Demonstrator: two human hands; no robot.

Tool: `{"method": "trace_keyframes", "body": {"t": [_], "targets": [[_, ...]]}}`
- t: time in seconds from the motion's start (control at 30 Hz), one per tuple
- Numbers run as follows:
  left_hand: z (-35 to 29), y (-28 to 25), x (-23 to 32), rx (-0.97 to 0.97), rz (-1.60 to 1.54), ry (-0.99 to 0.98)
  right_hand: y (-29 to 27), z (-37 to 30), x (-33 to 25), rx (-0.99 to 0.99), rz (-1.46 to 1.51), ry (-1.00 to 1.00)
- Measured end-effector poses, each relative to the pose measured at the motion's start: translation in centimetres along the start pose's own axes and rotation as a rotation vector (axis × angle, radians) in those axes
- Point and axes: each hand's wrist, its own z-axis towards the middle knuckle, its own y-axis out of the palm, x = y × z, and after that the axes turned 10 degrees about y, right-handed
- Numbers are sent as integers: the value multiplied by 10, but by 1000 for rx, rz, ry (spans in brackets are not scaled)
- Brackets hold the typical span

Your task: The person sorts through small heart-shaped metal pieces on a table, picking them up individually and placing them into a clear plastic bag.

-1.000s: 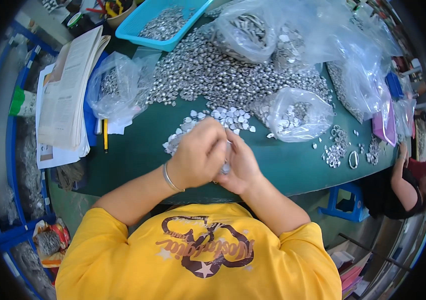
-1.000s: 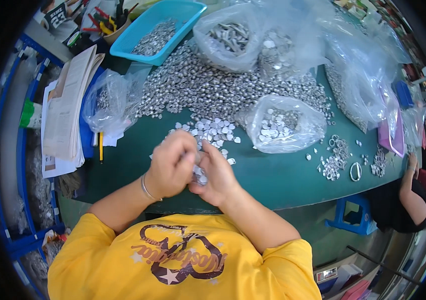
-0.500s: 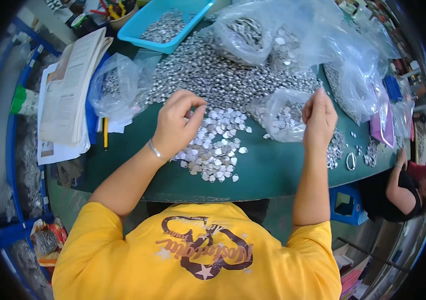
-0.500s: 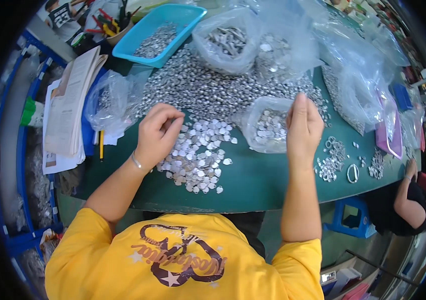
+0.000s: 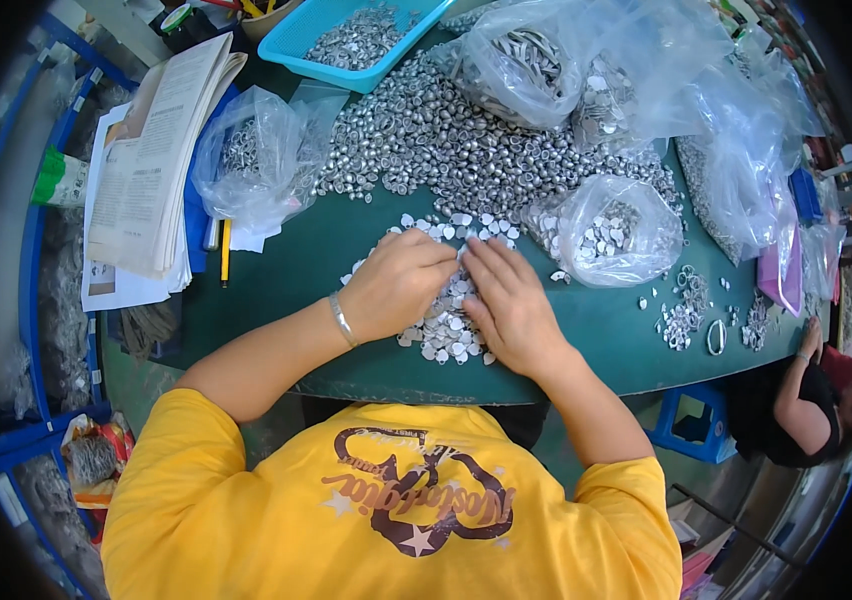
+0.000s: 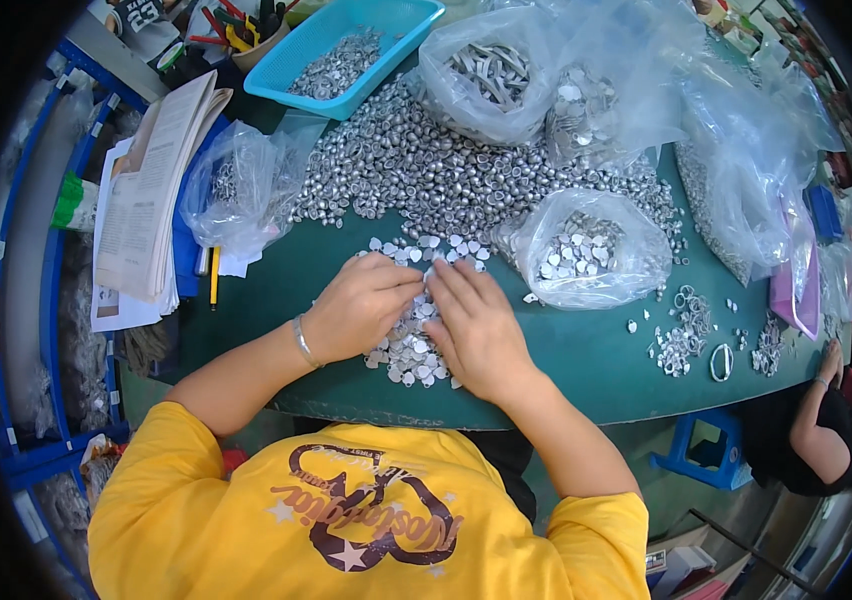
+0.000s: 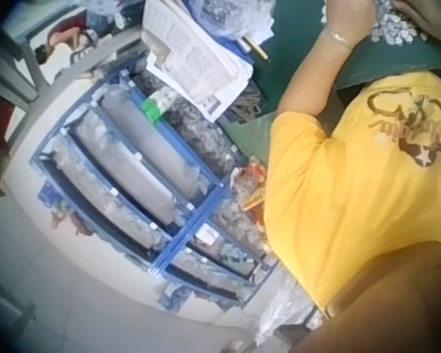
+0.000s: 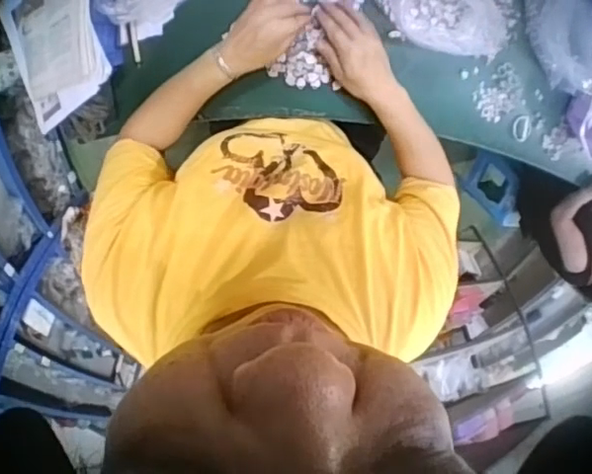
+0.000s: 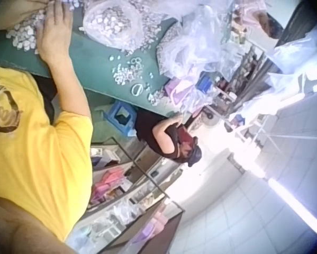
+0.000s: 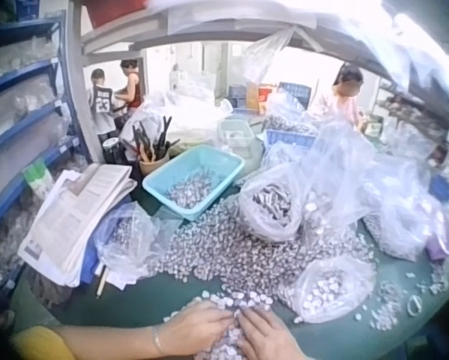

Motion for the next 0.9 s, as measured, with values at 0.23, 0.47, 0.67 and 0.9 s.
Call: {"method": "trace_keyframes", "body": {"t": [0.23,0.47,0.67,0.9], "targets": [[15,-11,-21,128,-101,-81,-2,11,4,136,-74,-12],[6,-1,-20,7,-165,-5,-5,-1,7,-5,90,-46],[4,-11,-22,141,-7,-185,4,14,24,170,-41,32],[-9,-21,-26,141,-241,-411,0,21,24,52,-136,220]]}}
